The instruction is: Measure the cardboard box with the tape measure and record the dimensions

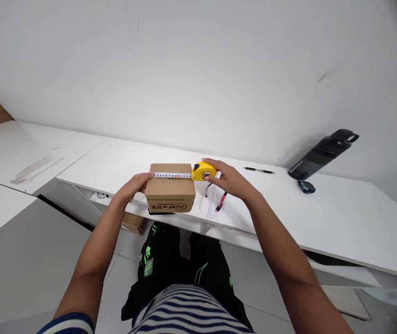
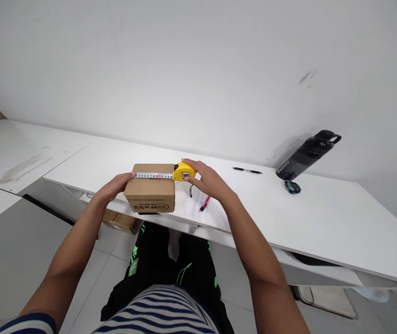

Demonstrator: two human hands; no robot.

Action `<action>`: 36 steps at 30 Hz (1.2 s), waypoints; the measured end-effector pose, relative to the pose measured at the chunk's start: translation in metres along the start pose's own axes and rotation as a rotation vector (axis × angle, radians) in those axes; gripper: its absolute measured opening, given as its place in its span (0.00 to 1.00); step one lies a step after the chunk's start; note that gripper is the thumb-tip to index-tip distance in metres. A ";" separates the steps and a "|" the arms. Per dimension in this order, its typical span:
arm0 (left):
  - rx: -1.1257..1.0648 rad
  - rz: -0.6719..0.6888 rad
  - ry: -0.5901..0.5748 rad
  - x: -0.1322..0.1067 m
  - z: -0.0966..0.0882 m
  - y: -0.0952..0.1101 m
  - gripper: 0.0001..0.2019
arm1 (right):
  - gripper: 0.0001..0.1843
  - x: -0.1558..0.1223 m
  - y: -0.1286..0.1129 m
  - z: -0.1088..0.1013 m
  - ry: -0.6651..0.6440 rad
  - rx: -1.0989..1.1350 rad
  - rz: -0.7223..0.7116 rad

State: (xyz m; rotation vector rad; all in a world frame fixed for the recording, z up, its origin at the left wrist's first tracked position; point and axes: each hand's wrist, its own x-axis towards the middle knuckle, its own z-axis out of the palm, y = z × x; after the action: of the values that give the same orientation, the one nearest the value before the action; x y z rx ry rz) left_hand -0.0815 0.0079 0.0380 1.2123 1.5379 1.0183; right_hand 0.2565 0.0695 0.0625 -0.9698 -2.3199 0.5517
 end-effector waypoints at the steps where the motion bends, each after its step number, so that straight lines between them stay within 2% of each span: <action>1: -0.008 -0.003 -0.011 0.000 0.000 0.000 0.27 | 0.32 0.000 0.001 0.000 -0.005 0.004 -0.006; 36: -0.029 0.031 -0.013 0.003 -0.001 -0.008 0.25 | 0.31 -0.012 -0.004 0.006 0.021 -0.018 0.036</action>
State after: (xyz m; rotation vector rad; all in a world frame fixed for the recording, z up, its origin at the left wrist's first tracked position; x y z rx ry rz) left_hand -0.0844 0.0093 0.0305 1.2240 1.4933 1.0476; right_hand 0.2583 0.0569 0.0562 -1.0235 -2.2969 0.5335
